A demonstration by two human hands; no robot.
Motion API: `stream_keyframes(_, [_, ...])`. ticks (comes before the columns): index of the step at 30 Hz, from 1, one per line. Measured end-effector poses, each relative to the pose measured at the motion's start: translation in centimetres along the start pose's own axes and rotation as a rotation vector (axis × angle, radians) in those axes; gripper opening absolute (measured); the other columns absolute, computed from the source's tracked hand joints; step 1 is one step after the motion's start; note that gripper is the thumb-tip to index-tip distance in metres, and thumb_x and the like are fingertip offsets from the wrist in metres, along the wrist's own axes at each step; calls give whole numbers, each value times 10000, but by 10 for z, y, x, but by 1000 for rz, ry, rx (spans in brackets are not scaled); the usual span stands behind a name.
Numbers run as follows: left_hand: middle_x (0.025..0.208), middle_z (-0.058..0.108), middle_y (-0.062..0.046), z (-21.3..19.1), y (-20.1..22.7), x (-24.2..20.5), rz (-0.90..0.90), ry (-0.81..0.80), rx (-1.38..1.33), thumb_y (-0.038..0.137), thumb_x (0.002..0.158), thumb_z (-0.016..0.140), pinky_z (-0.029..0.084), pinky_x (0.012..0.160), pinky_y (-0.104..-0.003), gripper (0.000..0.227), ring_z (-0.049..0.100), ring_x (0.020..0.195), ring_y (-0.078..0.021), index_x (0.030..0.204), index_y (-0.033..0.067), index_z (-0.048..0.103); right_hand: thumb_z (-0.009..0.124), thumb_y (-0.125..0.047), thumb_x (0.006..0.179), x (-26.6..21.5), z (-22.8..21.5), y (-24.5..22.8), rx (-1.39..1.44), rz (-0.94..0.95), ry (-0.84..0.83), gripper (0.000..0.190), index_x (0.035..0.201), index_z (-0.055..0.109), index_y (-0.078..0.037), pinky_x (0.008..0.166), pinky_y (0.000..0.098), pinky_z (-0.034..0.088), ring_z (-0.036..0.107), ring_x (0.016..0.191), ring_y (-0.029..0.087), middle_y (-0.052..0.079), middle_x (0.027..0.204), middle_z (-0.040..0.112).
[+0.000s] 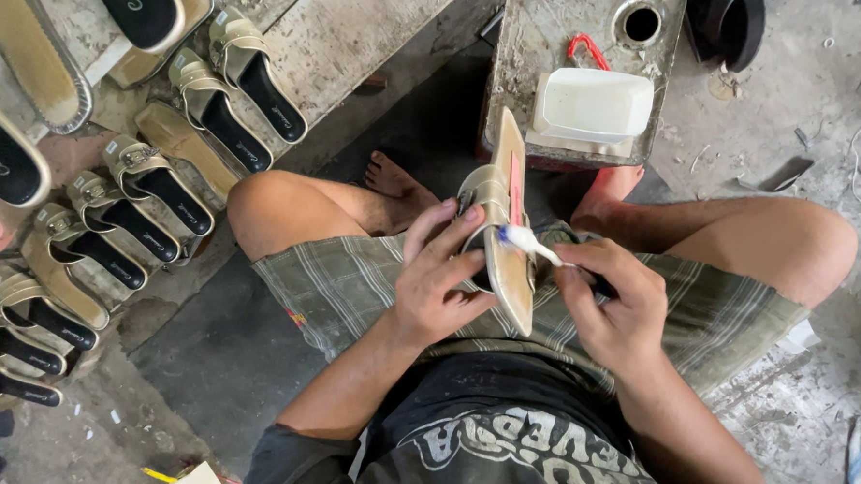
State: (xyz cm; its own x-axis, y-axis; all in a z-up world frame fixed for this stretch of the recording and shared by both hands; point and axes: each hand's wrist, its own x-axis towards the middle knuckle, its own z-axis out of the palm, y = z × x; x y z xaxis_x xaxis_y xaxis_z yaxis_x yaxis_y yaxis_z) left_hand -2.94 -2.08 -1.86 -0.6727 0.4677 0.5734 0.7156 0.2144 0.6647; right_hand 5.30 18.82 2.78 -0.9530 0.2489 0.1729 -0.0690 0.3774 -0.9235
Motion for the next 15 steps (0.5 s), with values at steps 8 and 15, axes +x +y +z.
stream_keyframes(8, [1494, 550, -177, 2, 2, 5, -12, 31, -46, 216, 715, 1011, 427, 1216, -513, 730, 480, 1439, -411, 1282, 89, 569, 602, 123, 903, -5, -1, 4, 120, -64, -63, 212, 1088, 645, 29, 696, 261, 525, 671, 780, 175, 145, 964, 704])
stream_keyframes(15, [1525, 540, -179, 0, 9, 10, -103, -8, -197, 210, 729, 992, 408, 1248, -501, 757, 497, 1462, -401, 1327, 82, 546, 639, 99, 902, -2, -6, 5, 72, -71, -26, 174, 1059, 654, 24, 699, 285, 533, 678, 779, 196, 154, 972, 716])
